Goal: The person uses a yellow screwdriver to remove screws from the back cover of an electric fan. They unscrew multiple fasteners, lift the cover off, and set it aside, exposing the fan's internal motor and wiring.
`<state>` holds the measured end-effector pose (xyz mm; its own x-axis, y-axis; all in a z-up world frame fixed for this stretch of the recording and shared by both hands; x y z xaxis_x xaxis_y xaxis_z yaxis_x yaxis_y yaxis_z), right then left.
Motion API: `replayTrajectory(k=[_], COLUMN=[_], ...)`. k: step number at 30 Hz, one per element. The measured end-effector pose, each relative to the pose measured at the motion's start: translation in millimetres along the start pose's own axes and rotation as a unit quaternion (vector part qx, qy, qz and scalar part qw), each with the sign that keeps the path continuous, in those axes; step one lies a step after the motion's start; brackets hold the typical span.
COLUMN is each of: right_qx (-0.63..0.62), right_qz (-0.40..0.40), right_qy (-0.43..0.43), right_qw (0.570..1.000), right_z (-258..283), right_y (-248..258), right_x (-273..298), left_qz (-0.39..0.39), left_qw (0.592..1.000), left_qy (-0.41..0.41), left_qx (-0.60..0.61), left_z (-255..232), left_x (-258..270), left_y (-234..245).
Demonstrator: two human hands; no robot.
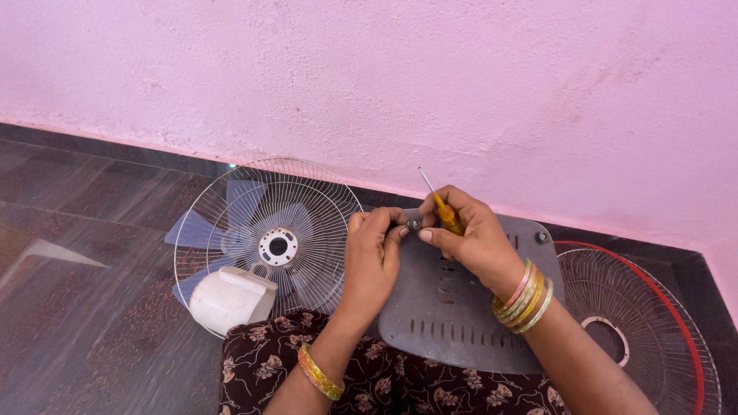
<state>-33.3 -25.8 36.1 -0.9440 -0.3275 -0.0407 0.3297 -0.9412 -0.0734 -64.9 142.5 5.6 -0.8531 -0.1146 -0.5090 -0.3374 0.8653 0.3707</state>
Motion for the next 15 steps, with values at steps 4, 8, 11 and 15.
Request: replayTrajectory(k=[4,8,11,15], right_qx=[0.091,0.146,0.159,0.16], right_qz=[-0.015,-0.046,-0.063,-0.056], right_qy=[0.033,0.046,0.042,0.065], right_qw=[0.995,0.987,0.984,0.983], right_z=[0,2,2,-1], right_y=[-5,-9,-10,-8], right_x=[0,1,2,3], left_qz=[0.008,0.016,0.013,0.013], left_qw=[1.0,0.999,0.998,0.995], left_qy=[0.002,0.03,0.048,0.067], left_qx=[-0.003,0.01,0.039,0.074], left_z=[2,5,9,13], left_x=[0,1,1,0], left_y=[-1,-3,-4,-5])
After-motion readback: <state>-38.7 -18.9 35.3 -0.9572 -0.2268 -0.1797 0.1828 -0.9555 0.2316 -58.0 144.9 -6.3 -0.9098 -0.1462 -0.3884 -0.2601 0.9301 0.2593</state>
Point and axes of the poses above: each hand's wrist, its own x-axis away from the middle knuckle, its own y-axis out of the back of the hand, z = x × y, the point moved 3 cm from there along -x, towards the middle knuckle, and after that the axes turned 12 degrees about -x, right-handed, at the moved point
